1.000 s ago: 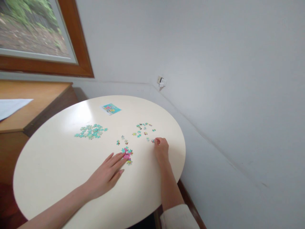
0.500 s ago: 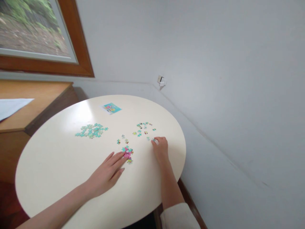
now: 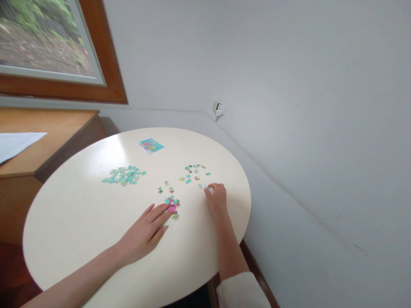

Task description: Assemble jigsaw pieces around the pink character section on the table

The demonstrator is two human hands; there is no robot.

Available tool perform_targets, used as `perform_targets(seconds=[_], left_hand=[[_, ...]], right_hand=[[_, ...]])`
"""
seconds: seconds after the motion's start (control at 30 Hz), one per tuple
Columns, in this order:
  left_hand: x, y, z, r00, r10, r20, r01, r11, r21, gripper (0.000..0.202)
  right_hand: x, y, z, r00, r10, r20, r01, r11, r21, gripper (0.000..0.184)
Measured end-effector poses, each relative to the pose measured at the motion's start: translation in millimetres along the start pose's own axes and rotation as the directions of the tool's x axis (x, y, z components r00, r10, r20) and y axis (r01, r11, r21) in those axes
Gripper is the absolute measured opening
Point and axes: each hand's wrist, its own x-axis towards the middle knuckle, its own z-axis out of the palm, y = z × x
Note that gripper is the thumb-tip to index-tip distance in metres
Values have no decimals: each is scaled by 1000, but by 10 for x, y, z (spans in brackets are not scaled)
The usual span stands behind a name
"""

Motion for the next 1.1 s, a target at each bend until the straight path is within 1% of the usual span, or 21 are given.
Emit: perform_targets(seconds=[0.33, 0.5, 0.77, 0.9, 1.1], left_hand=[[0, 4, -1, 1000, 2, 1, -2, 1000, 1, 43], [-6, 2, 5, 1000, 0, -1, 0, 1000, -7, 43], [-6, -12, 20, 1000, -2, -14, 2, 1000, -12, 43], [-7, -6, 18, 1000, 0, -19, 0, 1000, -10, 43], [-10, 1, 2, 1000, 0, -19, 0, 1000, -14, 42]], right_hand=[[11, 4, 11, 1000, 6, 12, -6, 1000, -9, 16], [-8, -47, -16, 999, 23, 35, -23, 1000, -11, 20], [-35, -143, -59, 994, 70, 82, -77, 993, 85, 20], [-44, -157, -67, 996, 56, 73, -64, 991, 118, 20], [-58, -186, -96, 997, -9, 80, -1, 992, 123, 24]])
